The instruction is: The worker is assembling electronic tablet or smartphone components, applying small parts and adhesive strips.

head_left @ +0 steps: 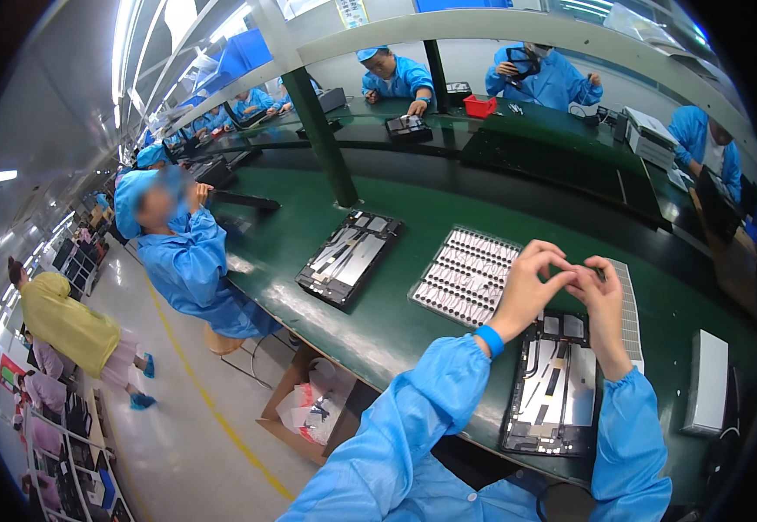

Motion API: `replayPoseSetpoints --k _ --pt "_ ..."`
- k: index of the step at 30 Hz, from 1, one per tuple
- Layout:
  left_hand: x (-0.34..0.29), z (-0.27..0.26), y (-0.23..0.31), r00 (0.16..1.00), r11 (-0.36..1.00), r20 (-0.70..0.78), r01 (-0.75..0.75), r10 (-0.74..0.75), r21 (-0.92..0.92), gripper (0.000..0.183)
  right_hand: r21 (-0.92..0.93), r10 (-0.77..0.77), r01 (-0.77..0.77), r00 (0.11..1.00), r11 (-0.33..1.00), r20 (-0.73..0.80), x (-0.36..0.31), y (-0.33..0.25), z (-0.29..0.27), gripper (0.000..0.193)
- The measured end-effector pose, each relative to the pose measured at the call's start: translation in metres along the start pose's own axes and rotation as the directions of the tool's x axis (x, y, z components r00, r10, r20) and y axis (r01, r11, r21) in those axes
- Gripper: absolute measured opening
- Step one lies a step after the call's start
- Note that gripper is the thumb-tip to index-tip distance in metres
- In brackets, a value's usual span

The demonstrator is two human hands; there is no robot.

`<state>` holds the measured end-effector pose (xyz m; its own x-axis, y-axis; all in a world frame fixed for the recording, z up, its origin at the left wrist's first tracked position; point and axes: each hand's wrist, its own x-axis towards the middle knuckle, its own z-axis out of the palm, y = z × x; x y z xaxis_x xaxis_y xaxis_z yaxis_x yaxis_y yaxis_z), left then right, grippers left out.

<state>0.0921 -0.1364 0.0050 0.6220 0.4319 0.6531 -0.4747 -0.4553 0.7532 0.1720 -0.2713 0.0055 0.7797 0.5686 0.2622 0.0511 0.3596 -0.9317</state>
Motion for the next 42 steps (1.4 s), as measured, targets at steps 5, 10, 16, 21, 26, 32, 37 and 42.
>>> replayPoseSetpoints --k 5,10,16,21,26,32,37,42 --pt "-0.008 0.05 0.006 0.989 0.993 0.144 0.06 -0.045 -0.104 0.017 0.03 0.151 -0.15 0.988 0.988 -0.036 -0.016 -0.014 -0.063 0.016" --pt "-0.004 0.035 0.01 0.952 0.968 0.296 -0.141 0.076 0.208 0.019 -0.217 0.166 -0.138 0.979 0.966 0.117 -0.005 -0.025 -0.086 0.017" --pt "-0.009 0.035 0.0 0.909 0.85 0.39 -0.318 0.148 0.419 0.005 -0.276 0.205 -0.154 0.964 0.949 0.168 0.004 -0.011 -0.09 0.016" --pt "-0.026 0.048 0.013 0.898 0.897 0.439 -0.212 0.022 0.389 0.007 -0.543 -0.077 0.125 0.991 0.83 0.111 -0.004 -0.012 -0.108 0.021" --pt "-0.041 0.055 0.017 0.83 0.901 0.552 -0.175 -0.082 0.397 0.011 -0.522 -0.042 0.094 0.993 0.848 0.11 -0.055 0.004 -0.112 0.03" --pt "-0.043 0.055 0.009 0.843 0.9 0.534 -0.182 -0.065 0.396 0.011 -0.547 0.03 0.04 0.993 0.836 0.117 -0.058 0.009 -0.099 0.039" --pt "-0.043 0.057 0.008 0.854 0.904 0.516 -0.171 -0.061 0.391 0.011 -0.459 0.073 -0.017 0.992 0.888 0.103 -0.058 0.015 -0.1 0.036" --pt "-0.042 0.057 0.015 0.874 0.908 0.464 -0.071 -0.143 0.413 0.012 -0.48 0.067 0.001 0.99 0.877 0.124 -0.058 0.012 -0.101 0.036"
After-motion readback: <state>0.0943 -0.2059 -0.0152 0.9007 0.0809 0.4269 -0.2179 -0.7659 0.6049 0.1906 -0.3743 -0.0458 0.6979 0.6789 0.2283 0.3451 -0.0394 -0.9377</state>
